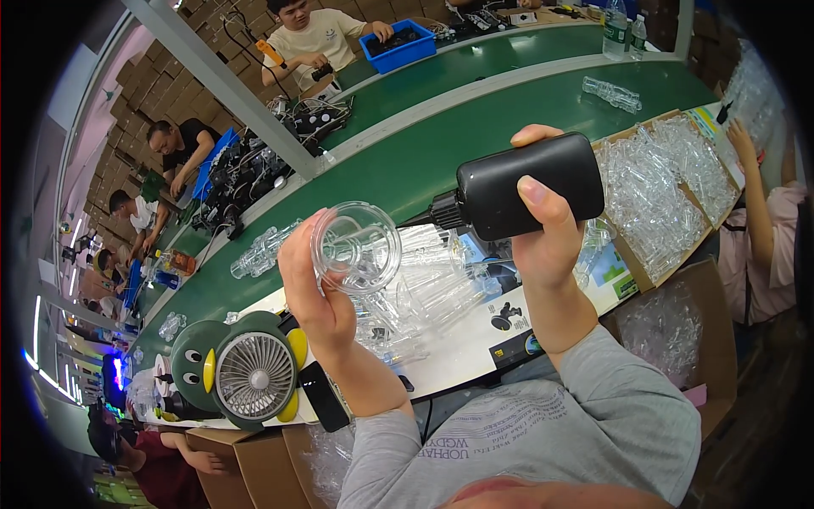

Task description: Assembling, cleaning, and inspecting large transparent plastic housing components on a factory assembly line.

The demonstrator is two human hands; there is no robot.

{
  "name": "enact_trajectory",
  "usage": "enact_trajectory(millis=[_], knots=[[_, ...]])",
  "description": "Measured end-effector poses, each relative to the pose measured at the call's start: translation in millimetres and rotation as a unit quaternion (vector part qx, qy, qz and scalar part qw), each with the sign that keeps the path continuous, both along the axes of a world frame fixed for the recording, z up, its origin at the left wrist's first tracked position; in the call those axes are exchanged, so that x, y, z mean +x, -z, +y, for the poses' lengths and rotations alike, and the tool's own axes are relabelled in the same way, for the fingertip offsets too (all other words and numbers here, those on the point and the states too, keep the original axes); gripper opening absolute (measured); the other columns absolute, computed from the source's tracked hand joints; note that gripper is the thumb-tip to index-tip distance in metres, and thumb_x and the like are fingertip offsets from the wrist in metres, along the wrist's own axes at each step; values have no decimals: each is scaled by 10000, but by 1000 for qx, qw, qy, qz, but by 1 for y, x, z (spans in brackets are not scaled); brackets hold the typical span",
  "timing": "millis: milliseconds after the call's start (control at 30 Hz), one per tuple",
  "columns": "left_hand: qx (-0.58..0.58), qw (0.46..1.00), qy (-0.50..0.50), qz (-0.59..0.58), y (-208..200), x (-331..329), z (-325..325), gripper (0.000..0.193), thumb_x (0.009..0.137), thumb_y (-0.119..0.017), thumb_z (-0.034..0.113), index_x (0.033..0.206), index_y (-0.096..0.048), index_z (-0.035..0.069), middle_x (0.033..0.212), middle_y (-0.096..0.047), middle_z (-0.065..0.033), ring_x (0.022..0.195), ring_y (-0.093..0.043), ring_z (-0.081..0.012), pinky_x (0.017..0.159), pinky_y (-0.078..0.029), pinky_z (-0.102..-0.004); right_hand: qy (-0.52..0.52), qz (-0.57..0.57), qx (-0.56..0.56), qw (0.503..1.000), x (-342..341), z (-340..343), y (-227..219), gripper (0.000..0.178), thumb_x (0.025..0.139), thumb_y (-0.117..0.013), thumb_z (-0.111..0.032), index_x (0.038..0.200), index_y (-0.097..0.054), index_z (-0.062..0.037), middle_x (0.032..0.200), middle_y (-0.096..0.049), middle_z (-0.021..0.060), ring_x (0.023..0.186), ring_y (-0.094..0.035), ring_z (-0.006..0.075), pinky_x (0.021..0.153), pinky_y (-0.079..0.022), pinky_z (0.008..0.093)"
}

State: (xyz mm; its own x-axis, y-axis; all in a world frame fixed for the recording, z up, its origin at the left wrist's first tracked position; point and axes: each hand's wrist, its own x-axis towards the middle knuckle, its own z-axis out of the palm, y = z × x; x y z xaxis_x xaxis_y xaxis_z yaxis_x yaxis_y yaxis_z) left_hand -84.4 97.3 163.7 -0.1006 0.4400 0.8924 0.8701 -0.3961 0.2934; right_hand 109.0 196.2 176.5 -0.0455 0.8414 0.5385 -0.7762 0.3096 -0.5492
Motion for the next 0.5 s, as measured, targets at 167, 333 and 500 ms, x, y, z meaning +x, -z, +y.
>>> enact_trajectory(millis=[167, 333, 500], knots=[[1, 1000, 5, 17, 1, -3, -1, 394, 736, -497, -15, 1124, -550, -60, 1090, -596, -186, 1017, -558, -323, 921, -408, -393, 5, -14, -4, 1000, 1, 0, 1, 385, 706, -583, -95, 1057, -466, 11, 1075, -505, 117, 849, -584, 181, 734, -523, 294], [-3, 999, 8, 31, -1, -1, -1, 373, 750, -515, 11, 1114, -553, -60, 1080, -598, -187, 996, -561, -333, 906, -414, -408, 5, -7, -3, 1000, 2, 1, 2, 381, 706, -585, -97, 1052, -468, 9, 1077, -508, 117, 852, -586, 183, 734, -527, 296], [-13, 998, 4, 60, -2, -2, -2, 365, 743, -527, 8, 1102, -563, -48, 1069, -602, -182, 988, -560, -345, 899, -415, -414, 13, -6, -4, 1000, 2, 0, 0, 377, 705, -584, -101, 1048, -470, 7, 1078, -511, 117, 853, -585, 182, 737, -525, 296]])
